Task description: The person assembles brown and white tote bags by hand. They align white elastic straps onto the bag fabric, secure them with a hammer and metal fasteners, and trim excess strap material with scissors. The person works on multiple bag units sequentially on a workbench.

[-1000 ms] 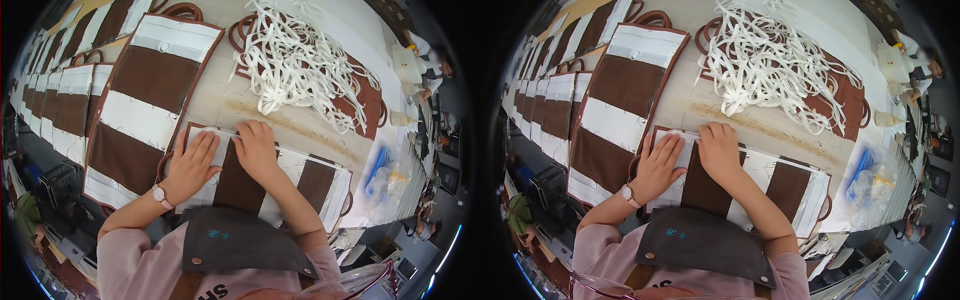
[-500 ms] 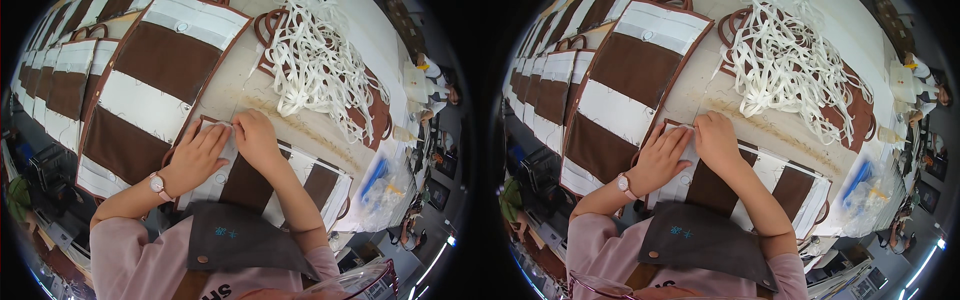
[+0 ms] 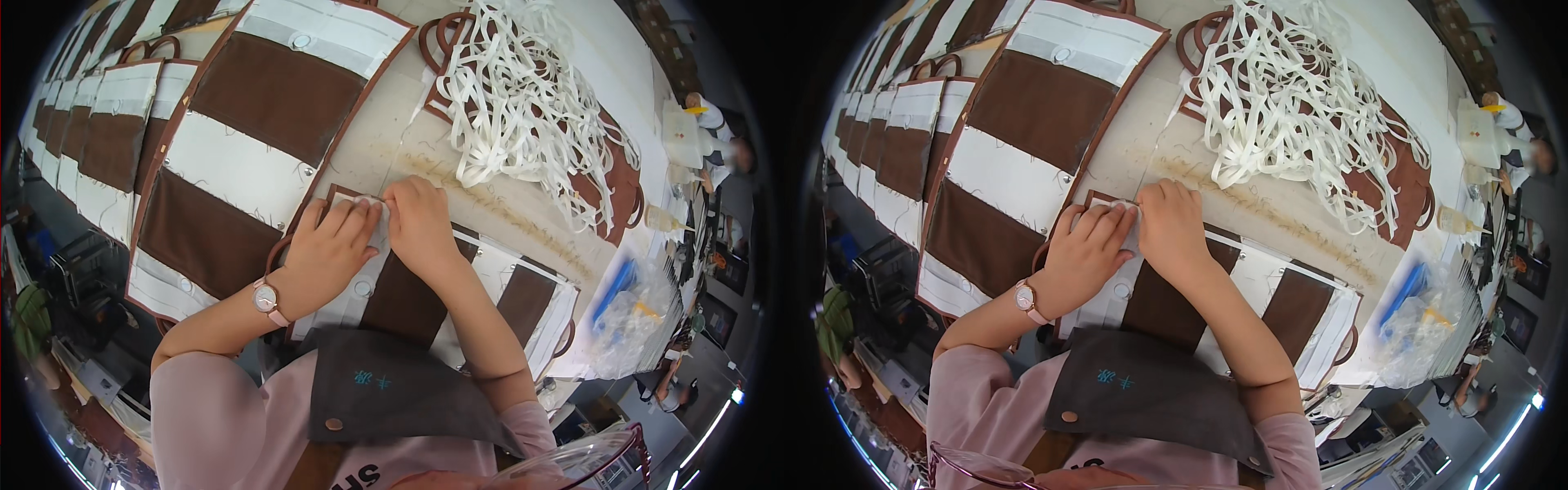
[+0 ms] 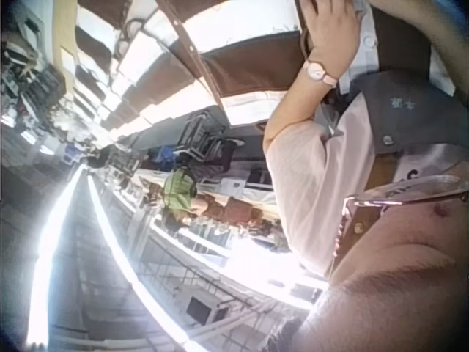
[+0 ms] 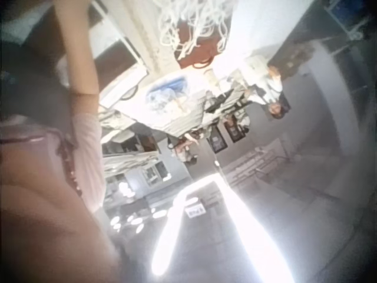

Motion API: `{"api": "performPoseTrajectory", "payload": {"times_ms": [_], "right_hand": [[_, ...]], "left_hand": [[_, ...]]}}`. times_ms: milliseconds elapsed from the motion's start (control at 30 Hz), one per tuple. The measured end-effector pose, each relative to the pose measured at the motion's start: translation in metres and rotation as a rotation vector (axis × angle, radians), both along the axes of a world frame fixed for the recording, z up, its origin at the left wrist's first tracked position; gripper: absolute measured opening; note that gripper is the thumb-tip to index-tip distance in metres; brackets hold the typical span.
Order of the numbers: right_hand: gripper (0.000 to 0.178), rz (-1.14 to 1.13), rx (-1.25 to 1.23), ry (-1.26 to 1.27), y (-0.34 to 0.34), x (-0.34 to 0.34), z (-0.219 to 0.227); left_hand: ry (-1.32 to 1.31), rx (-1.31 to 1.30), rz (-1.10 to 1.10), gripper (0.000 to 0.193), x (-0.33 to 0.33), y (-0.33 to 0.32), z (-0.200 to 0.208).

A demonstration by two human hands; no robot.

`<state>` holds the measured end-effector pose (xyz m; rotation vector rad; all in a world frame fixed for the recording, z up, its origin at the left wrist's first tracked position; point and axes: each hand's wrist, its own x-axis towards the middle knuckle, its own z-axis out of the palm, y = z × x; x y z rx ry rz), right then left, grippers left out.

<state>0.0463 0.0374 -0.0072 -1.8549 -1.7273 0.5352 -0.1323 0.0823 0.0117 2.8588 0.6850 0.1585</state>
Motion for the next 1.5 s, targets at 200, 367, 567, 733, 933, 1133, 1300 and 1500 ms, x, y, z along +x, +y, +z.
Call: {"api": "performPoseTrajectory", "payload": {"times_ms": [200, 367, 567, 733, 933, 1133, 1300, 1500], "right_hand": [[0.014, 0.036, -0.036, -0.027, 0.006, 0.002, -0.002], [0.013, 0.017, 0.069, 0.067, 0.004, 0.001, -0.006], [0.014, -0.024, 0.249, 0.103, -0.006, -0.002, -0.016], [0.017, 0.016, 0.207, 0.129, -0.001, -0.005, -0.018], [0.022, 0.194, 0.227, 0.052, -0.005, 0.006, -0.015], [0.029, 0.199, 0.268, 0.017, -0.01, 0.006, -0.018], [0.031, 0.208, 0.253, 0.011, -0.01, 0.006, -0.018], [0.033, 0.221, 0.263, -0.125, -0.012, 0.001, -0.018]], "left_hand": [[-0.016, -0.035, -0.005, 0.067, -0.003, 0.002, -0.001], [0.013, -0.031, -0.009, 0.067, -0.003, 0.003, 0.002], [-0.019, -0.063, -0.002, 0.066, -0.006, 0.005, 0.001], [0.009, -0.055, -0.012, 0.066, -0.004, 0.007, 0.001], [0.006, -0.072, -0.04, 0.06, -0.008, 0.013, 0.003], [-0.011, -0.109, -0.058, 0.055, -0.009, 0.018, 0.007], [-0.06, -0.135, -0.053, 0.05, -0.011, 0.023, 0.004], [-0.069, -0.228, -0.032, 0.04, -0.009, 0.031, 0.008]]}}
